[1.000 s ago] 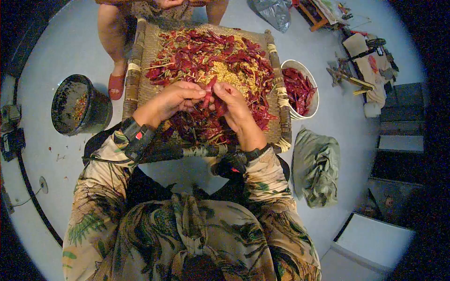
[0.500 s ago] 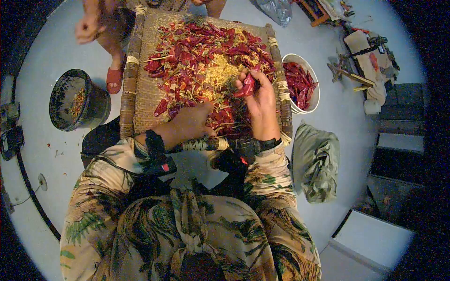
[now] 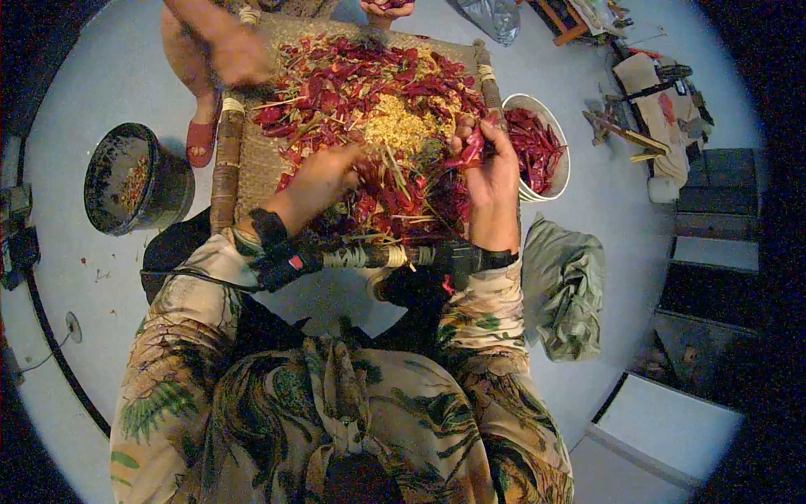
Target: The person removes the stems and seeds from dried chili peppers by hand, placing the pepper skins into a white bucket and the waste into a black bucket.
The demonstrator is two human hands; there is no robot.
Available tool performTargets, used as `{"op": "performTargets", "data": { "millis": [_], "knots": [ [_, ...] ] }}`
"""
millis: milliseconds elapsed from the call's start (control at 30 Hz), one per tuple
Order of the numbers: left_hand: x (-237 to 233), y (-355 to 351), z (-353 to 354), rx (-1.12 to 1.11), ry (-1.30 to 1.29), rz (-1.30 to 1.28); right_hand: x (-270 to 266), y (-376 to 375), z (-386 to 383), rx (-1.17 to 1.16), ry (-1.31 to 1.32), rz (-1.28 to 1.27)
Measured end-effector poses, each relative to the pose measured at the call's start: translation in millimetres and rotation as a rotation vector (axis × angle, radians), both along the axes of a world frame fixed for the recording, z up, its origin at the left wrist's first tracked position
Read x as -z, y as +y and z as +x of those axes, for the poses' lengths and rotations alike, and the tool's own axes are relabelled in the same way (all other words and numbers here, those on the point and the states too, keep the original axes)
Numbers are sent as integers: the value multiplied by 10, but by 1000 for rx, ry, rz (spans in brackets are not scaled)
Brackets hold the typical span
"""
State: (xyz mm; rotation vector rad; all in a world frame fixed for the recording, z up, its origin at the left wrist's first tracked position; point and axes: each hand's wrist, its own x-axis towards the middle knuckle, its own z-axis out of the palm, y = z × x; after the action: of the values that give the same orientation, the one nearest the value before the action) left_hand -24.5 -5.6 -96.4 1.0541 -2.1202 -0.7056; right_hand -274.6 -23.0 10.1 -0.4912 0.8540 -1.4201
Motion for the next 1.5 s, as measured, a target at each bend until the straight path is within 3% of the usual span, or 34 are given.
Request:
{"op": "performTargets", "data": {
  "millis": [100, 133, 233, 300, 567, 700, 833, 1133, 1300, 1433, 1500],
  "knots": [
    [-179, -207, 137, -213, 96, 361, -3, 3, -68, 3, -34, -14],
    [-108, -294, 168, -164, 243, 234, 0, -1, -72, -19, -39, -30],
    [-226, -411, 293, -93, 466, 743, -21, 9, -12, -49, 1, -51],
    [-380, -371, 322, -77, 515, 775, -97, 65, 80, -19, 101, -28],
    [-722, -268, 326, -31, 752, 985, 29, 125, 385, -306, 423, -24],
    [-779, -245, 301, 30, 789, 1000, 135, 158, 557, -375, 613, -29],
    [-845, -206, 245, -47, 829, 1041, 127, 222, 695, -372, 582, 2],
    [-652, -232, 157, -52, 779, 668, 178, 231, 722, -403, 500, 45],
    [-704, -104, 54, -51, 860, 656, 218, 292, 869, -412, 614, -64],
    [-732, -153, 97, -114, 889, 777, 231, 248, 810, -298, 583, 37],
    [-785, -148, 112, -144, 752, 767, 236, 225, 769, -214, 575, -31]
  ]
}}
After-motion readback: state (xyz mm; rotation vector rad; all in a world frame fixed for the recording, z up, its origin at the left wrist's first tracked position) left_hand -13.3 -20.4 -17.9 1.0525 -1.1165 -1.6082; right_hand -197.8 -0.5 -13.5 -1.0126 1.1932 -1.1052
